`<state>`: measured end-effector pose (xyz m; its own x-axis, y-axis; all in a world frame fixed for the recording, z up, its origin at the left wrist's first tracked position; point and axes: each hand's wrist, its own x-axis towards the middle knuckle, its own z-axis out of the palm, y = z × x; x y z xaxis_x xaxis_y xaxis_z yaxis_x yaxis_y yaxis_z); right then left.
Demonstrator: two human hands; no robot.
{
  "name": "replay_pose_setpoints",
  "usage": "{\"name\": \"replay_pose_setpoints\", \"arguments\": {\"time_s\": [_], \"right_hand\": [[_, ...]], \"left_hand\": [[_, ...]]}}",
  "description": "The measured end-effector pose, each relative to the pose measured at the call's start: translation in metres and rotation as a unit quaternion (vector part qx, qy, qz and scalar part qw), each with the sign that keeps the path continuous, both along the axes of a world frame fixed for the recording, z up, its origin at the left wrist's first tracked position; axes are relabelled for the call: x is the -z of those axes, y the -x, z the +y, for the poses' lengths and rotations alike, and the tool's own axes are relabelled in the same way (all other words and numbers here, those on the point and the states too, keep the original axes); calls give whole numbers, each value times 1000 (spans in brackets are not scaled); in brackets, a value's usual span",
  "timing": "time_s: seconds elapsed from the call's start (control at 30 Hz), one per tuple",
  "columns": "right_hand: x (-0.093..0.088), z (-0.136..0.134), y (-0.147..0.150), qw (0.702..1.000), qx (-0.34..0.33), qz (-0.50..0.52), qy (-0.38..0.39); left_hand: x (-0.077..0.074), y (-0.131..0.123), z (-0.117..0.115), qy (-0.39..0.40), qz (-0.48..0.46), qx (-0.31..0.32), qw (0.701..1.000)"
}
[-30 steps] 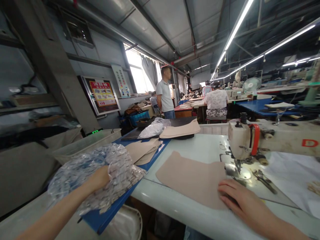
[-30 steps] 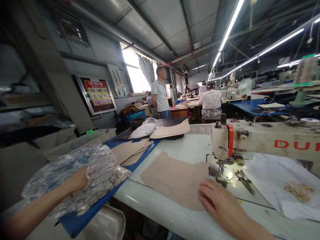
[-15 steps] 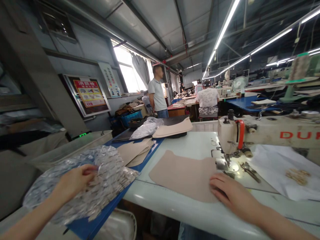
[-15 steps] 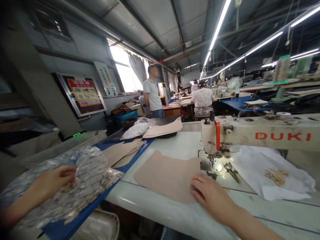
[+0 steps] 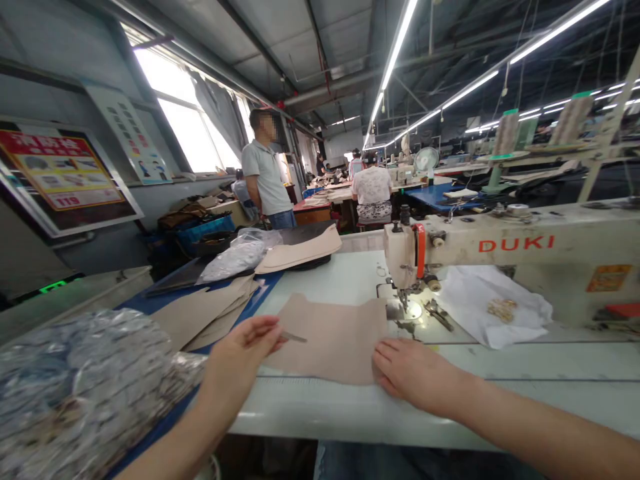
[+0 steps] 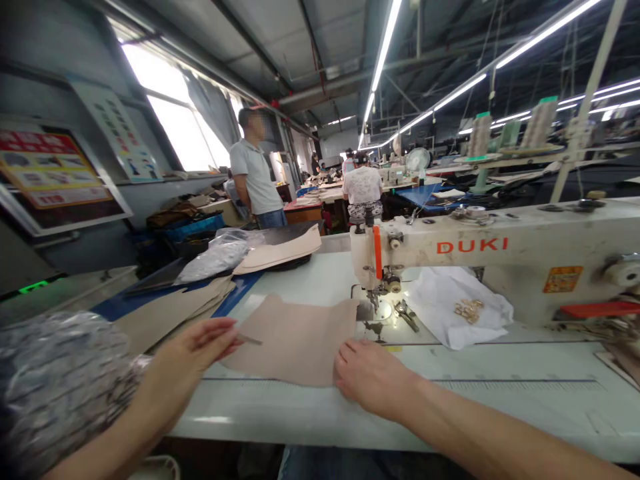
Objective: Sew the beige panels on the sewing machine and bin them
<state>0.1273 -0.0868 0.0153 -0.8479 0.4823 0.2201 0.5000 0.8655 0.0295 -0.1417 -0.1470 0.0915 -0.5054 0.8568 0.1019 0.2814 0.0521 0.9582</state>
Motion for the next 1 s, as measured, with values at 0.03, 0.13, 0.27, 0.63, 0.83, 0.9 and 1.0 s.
{"name": "replay_pose_setpoints", "arguments": {"time_s": [0.03, 0.13, 0.27, 0.63, 0.83, 0.9, 1.0], "right_hand": [[4, -1, 0, 999, -9, -11, -29], [8, -2, -5, 996, -25, -38, -82], [0, -2, -12, 995, -32, -49, -81], [-4, -2, -6, 996, -38, -42, -74], [-5, -1, -6, 995, -45, -40, -80], [-6, -3, -12, 996, -41, -35, -70], [-10, -9, -23, 998, -36, -31, -50]], "left_hand": [[7, -23, 12, 8, -42, 29, 999], [24, -68, 39, 26, -129, 91, 987], [40, -84, 58, 40, -169, 122, 977], [54, -83, 66, 41, -162, 128, 978], [51, -86, 73, 58, -176, 107, 977], [50, -87, 75, 69, -185, 101, 975], [54, -87, 77, 81, -192, 106, 972]]}}
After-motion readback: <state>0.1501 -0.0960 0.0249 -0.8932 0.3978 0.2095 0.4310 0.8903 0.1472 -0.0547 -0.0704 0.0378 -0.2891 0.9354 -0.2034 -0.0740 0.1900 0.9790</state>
